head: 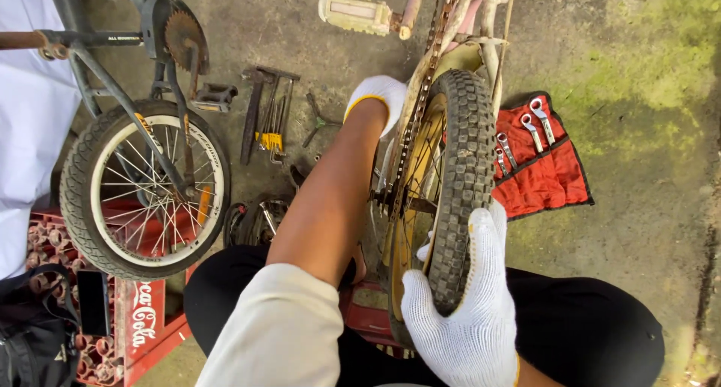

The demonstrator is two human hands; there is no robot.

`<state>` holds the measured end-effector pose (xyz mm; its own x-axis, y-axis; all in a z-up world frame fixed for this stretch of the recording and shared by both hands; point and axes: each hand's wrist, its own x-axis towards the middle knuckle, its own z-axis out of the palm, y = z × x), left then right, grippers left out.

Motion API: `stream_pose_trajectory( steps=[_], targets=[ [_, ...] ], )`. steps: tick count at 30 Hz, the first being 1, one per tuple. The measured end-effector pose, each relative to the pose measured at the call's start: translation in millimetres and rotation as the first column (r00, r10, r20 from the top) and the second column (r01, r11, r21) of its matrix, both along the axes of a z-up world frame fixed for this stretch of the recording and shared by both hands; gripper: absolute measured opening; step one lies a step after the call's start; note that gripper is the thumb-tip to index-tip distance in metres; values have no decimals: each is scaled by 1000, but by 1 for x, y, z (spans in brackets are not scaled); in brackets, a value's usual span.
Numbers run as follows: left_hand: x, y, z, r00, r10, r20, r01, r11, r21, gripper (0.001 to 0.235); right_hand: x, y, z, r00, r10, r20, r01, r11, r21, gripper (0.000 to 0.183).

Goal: The person uses a wrench to tighten the axle nuts on the rear wheel of a bicycle. They hold the wheel steady with one hand while turning the wrench with the other, then spin the wheel to check the adjustment.

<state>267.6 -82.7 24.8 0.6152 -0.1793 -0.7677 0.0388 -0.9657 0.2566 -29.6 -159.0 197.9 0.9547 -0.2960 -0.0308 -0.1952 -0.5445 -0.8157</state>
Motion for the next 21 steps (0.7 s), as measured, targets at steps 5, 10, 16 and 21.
stream_pose_trajectory(
  steps=[5, 10, 16, 21],
  targets=[
    [4, 17, -34, 780, -626, -11, 623, 774, 115, 28, 5, 9, 2, 999, -33, -33, 31, 998, -49, 88],
    [-27, 12, 52, 797, 573, -193, -604, 764, -227, 80, 16, 0, 23, 998, -39, 53, 39, 999, 16, 80],
    [-51, 21, 103, 816, 508, -276, -568, 795, -215, 76, 7, -6, 5, 995, -8, 96, 8, 1000, 2, 90],
    [-43, 8, 84, 767, 636, -86, -617, 693, -374, 47, 7, -7, 4, 996, -7, 84, 3, 999, 41, 91]
  ],
)
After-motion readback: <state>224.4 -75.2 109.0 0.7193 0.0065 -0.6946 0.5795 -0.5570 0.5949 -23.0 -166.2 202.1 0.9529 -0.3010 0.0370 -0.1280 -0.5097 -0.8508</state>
